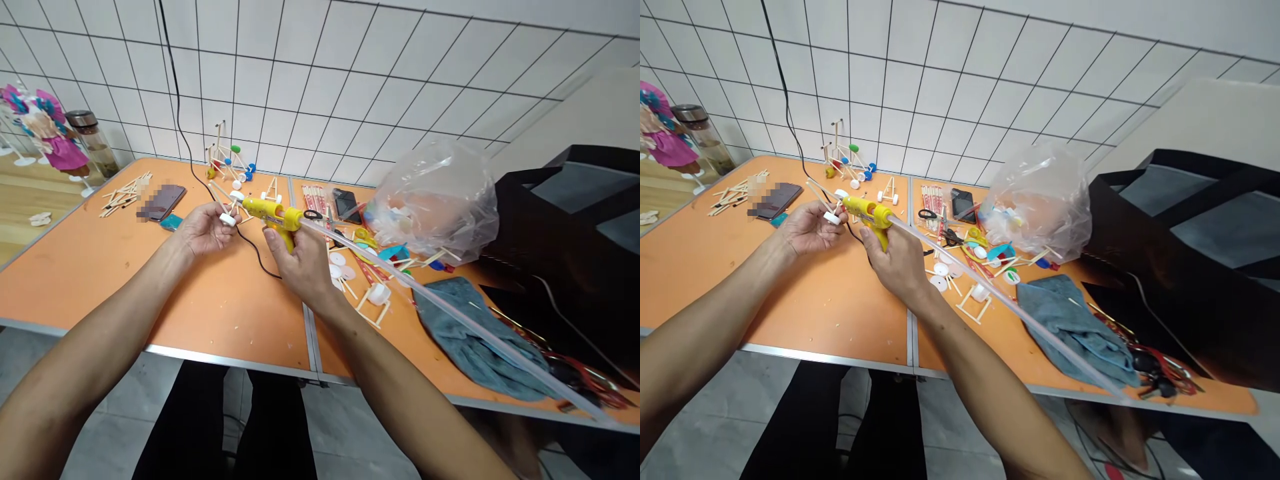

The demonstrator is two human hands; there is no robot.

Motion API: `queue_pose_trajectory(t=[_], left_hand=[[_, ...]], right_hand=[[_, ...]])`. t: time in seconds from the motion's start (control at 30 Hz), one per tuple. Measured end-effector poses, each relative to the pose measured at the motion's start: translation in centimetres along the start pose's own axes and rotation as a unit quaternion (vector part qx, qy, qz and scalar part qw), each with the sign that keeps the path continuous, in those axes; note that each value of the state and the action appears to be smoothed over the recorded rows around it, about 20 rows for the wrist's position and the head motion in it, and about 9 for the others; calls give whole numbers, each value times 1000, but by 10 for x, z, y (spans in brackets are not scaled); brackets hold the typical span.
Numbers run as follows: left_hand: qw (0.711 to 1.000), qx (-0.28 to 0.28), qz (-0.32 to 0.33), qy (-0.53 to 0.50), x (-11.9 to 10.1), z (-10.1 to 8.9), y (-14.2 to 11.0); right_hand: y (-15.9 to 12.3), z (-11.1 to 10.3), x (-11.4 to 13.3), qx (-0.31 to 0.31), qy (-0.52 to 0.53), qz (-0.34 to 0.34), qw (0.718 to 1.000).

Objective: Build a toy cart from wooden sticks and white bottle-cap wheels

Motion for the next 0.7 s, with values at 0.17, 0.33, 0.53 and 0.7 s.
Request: queue_pose_trajectory(t=[0.17,0.33,0.53,0.7], left_hand=[[1000,4,-3,-4,1,3,-1],[1000,2,-6,-11,2,9,-3],[1000,-1,-3,-14,3,10,-3],[1000,10,-8,-19,3,10,-2]], right_hand=[[1,2,-3,5,-20,-6,1000],[0,5,-8,14,-22,-2,1000],[-1,4,-11,6,-29,-2,1000],[0,5,-8,1,-25,-13,1000]])
Point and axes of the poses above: each hand's wrist, its own y-axis towards the middle knuckle, its own z-axis out of the palm, x = y × z, the point moved 7 cm from there along y, towards the middle knuckle, and after that the axes turned 12 degrees about y, right-handed, at the moved point
